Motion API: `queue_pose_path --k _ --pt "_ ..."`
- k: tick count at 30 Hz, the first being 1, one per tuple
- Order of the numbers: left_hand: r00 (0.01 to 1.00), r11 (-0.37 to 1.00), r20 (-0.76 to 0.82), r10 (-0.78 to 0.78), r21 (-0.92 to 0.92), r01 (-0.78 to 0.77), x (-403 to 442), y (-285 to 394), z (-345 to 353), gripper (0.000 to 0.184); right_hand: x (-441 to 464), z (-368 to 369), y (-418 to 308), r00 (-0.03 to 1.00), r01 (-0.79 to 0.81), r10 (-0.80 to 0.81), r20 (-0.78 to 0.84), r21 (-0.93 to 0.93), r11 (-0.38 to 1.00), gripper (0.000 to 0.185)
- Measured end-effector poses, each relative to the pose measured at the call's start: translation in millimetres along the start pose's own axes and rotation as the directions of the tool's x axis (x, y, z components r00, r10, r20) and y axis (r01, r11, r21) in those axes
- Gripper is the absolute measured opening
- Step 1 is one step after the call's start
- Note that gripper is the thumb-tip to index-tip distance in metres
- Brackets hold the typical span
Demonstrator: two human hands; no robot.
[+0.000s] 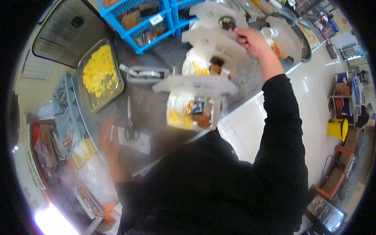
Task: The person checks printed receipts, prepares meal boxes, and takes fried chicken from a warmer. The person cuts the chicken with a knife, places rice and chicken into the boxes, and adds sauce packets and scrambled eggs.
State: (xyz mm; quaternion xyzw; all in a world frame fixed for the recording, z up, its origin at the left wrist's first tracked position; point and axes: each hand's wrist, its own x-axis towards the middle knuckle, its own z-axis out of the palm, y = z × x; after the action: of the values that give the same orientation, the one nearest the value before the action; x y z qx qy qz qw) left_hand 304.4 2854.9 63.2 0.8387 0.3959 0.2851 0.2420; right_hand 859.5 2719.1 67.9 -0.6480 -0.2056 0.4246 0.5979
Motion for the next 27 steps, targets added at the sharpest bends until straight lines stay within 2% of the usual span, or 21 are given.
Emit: queue_pose_path --k 1,4,6,8,9,10,13,16,18,20,22,24,26,27 --pt "1.0 1.0 0.009 -0.022 -0.013 0.022 -8.1 -10.1 -4.8 0.027 -38.7 27.1 -18.6 0.999 0.044 -0.044 0.006 0.035 0.998 0.018" --pt "1.0 0.998 0.0 -0.015 -0.064 0.015 -21.0 -39.4 -11.8 0.027 -120.6 73.4 -24.7 0.998 0.065 -0.065 0.008 -0.125 0.99 0.023" --pt "1.0 0.998 -0.003 0.001 -0.069 -0.001 -23.8 -51.9 -14.8 0.027 -158.5 99.7 1.3 0.999 -0.045 0.051 0.007 -0.353 0.934 0.016" --pt "1.0 0.996 -0.001 0.0 -0.087 0.0 -26.7 -59.2 -17.2 0.027 -182.4 133.1 50.6 0.995 -0.007 0.049 0.09 -0.42 0.907 0.011" --pt "1.0 0.995 0.001 -0.005 -0.1 0.005 -26.7 -61.4 -18.4 0.026 -191.7 151.9 80.8 0.955 0.295 -0.231 0.184 -0.624 0.724 0.01" --pt "1.0 0.994 -0.002 -0.009 -0.111 0.009 -26.1 -63.9 -20.1 0.026 -195.4 166.6 100.9 0.823 0.534 -0.453 0.344 -0.741 0.407 0.01" --pt "1.0 0.99 -0.017 0.0 -0.141 -0.002 -29.4 -74.7 -31.1 0.025 -184.4 194.5 105.1 0.822 0.535 -0.449 0.349 -0.743 0.402 0.015" --pt "0.997 0.996 -0.073 0.005 -0.085 -0.012 -39.9 -83.5 -45.5 0.025 -154.2 245.1 47.5 0.934 0.356 -0.223 0.279 -0.779 0.517 0.017" --pt "0.995 0.992 -0.086 -0.051 -0.123 0.04 -49.0 -88.2 -53.3 0.026 -118.9 295.1 21.7 0.961 0.213 -0.073 0.266 -0.544 0.811 0.022" --pt "0.993 0.989 -0.095 -0.074 -0.136 0.061 -60.2 -93.3 -60.2 0.026 -74.0 349.7 14.3 0.892 0.434 -0.248 0.377 -0.565 0.702 0.024" --pt "0.991 0.988 -0.095 -0.092 -0.131 0.08 -69.9 -94.0 -67.5 0.026 -20.5 401.7 30.8 0.735 0.672 -0.438 0.518 -0.638 0.374 0.025" --pt "0.989 0.985 -0.102 -0.109 -0.141 0.094 -81.8 -103.5 -68.8 0.027 27.1 455.3 60.4 0.71 0.677 -0.363 0.604 -0.727 0.114 0.028" --pt "0.988 0.993 -0.121 -0.098 -0.077 0.089 -91.3 -108.7 -75.2 0.027 41.9 503.4 77.4 0.755 0.648 -0.189 0.628 -0.759 0.062 0.024" --pt "0.988 0.995 -0.125 -0.091 -0.046 0.086 -95.4 -110.9 -78.6 0.028 45.4 518.3 84.4 0.696 0.704 -0.185 0.693 -0.71 -0.01 0.021"
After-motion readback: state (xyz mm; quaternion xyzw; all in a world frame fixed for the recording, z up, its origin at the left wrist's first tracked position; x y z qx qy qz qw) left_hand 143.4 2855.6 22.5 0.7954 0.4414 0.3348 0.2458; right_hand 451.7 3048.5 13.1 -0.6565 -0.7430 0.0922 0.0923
